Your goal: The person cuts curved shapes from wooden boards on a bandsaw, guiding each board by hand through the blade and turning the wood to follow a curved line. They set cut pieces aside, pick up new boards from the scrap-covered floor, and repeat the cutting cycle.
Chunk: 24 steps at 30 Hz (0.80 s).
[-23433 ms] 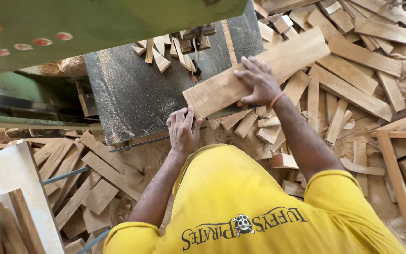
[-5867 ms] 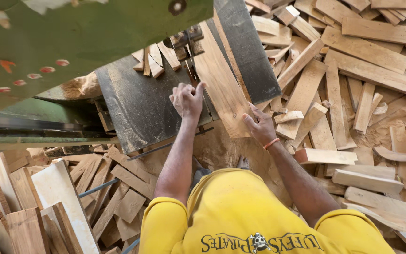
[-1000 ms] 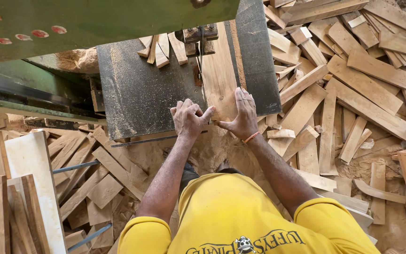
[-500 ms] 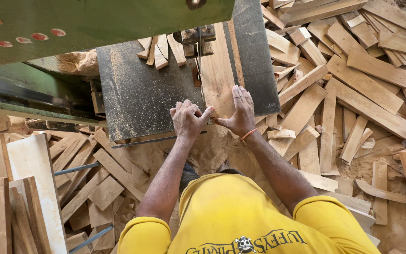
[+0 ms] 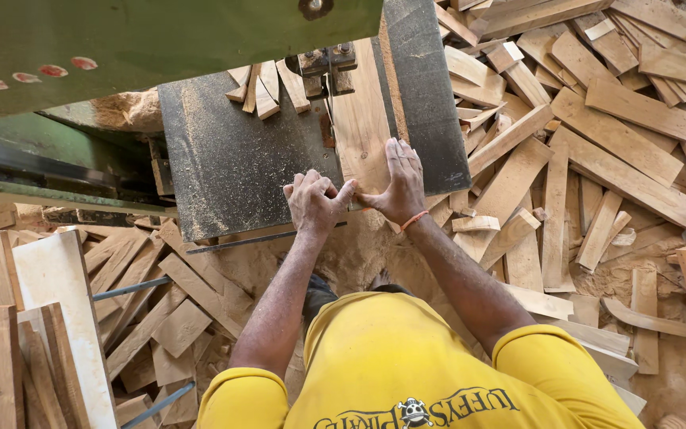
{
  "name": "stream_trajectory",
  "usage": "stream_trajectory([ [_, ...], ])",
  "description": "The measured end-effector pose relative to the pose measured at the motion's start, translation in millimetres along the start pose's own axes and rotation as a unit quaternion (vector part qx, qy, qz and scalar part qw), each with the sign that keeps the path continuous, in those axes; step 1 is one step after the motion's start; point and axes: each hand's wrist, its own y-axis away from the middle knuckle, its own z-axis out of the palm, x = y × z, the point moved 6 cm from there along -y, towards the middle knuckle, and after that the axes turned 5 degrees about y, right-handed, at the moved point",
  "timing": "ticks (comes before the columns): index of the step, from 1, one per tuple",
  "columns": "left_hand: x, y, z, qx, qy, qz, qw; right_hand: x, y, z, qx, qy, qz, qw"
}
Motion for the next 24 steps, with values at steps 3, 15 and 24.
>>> stream_trajectory([
  [3,-0.6,-0.7,0.5,0.005,-0.006,0.003,1.0,-1.1,-4.4,0.9,0.006,-0.005,-0.003,1.0],
  [15,2.6,-3.7,-2.4,0.012,0.008,0.014,1.0,3.3,-3.8,3.0,0.02,0.003,-0.011,1.0],
  [24,0.7,-8.8,2.1,-0.013,0.0,0.015,1.0,4.1,-1.4,1.7,0.008,0.011,-0.011,1.0],
])
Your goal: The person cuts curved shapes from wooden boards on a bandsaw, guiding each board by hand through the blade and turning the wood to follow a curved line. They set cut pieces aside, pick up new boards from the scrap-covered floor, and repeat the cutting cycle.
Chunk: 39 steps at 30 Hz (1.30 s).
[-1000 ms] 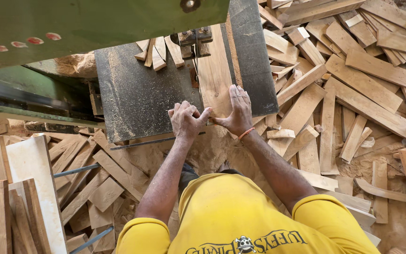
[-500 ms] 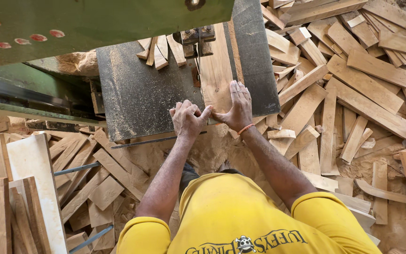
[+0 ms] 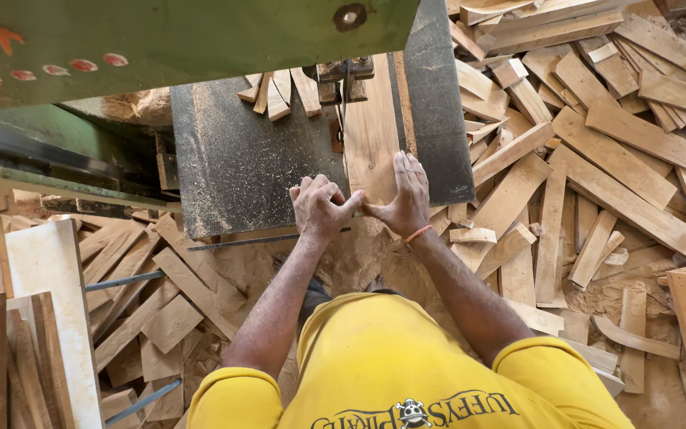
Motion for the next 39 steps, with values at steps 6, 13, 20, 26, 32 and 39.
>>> stream_trajectory([
  [6,-1.3,0.5,1.5,0.021,0.002,-0.01,1.0,-1.9,-13.0,0.0,0.01,-0.005,0.008,1.0],
  [13,-2.7,1.0,5.1,0.021,-0.021,-0.03,0.999,-6.7,-16.9,-3.4,0.015,-0.005,0.016,1.0],
  [20,-1.9,3.2,2.5,0.028,-0.028,-0.013,0.999,-7.1,-22.3,-0.1,0.01,-0.003,0.025,1.0],
  [26,-2.5,5.0,-0.8,0.038,-0.011,-0.004,0.999,-6.3,-25.8,6.5,-0.005,0.004,0.033,0.999],
  [32,-5.3,7.1,-3.2,0.035,-0.009,-0.01,0.999,-8.9,-27.6,11.5,-0.014,-0.001,0.044,0.999],
  [39,-9.4,9.9,-2.8,0.045,-0.002,-0.003,0.999,-12.3,-31.5,11.8,-0.016,-0.009,0.059,0.998],
])
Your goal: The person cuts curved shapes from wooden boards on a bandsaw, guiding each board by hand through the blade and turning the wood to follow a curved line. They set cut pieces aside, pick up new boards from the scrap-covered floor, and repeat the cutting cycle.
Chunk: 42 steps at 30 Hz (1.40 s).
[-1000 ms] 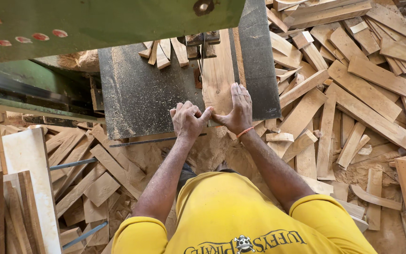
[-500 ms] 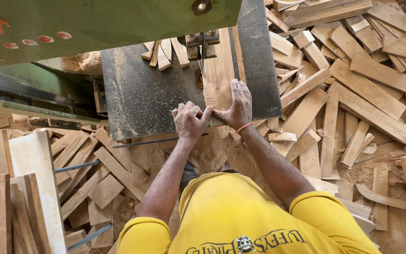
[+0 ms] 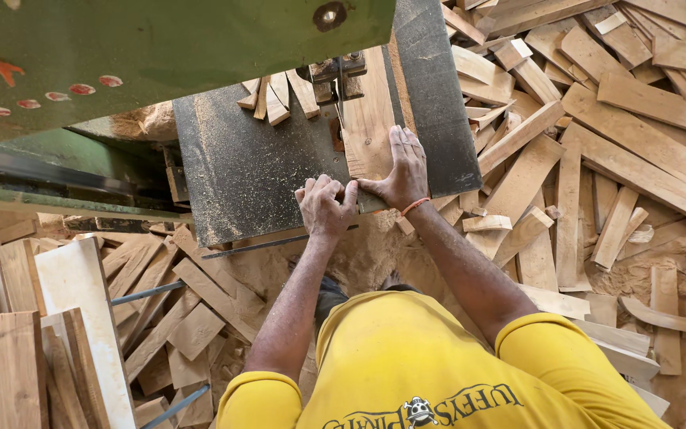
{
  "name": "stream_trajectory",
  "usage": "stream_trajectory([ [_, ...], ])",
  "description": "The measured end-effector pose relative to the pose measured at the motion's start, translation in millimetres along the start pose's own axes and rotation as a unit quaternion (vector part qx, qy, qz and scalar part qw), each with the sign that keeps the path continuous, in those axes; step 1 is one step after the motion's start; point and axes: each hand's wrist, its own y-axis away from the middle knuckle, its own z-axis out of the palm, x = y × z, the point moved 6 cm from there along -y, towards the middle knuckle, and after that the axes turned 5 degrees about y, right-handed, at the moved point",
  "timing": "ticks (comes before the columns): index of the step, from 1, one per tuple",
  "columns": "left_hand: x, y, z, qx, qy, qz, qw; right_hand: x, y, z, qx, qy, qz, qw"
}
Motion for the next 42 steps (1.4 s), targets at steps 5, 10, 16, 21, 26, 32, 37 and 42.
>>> stream_trajectory([
  [5,-1.5,1.6,0.0,0.01,0.005,0.004,1.0,-3.6,-4.2,-2.2,-0.004,-0.006,0.005,1.0],
  [10,-2.4,4.2,-4.2,0.019,0.024,0.005,1.0,-10.5,-7.5,-7.5,0.009,-0.007,0.003,1.0],
  [16,-2.5,3.1,-3.6,0.005,0.034,-0.007,0.999,-10.6,-14.4,-7.7,-0.015,-0.006,0.025,1.0],
  [21,-11.6,7.8,-5.2,0.017,0.069,0.01,0.997,-16.0,-16.5,-6.2,-0.015,0.002,0.027,1.0],
  [26,-39.0,9.0,-10.1,0.053,0.115,0.003,0.992,-18.8,-21.7,-4.6,-0.017,0.0,0.033,0.999],
  [32,-85.3,20.4,-51.1,0.121,0.041,-0.018,0.992,-17.6,-25.7,-1.6,-0.015,-0.003,0.037,0.999],
  [37,-99.1,30.5,-63.8,0.115,-0.002,-0.061,0.991,-13.3,-29.7,6.5,-0.02,-0.005,0.043,0.999],
  [42,-92.6,29.0,-66.3,0.115,-0.026,-0.064,0.991,-7.2,-34.2,14.4,-0.023,-0.001,0.046,0.999],
])
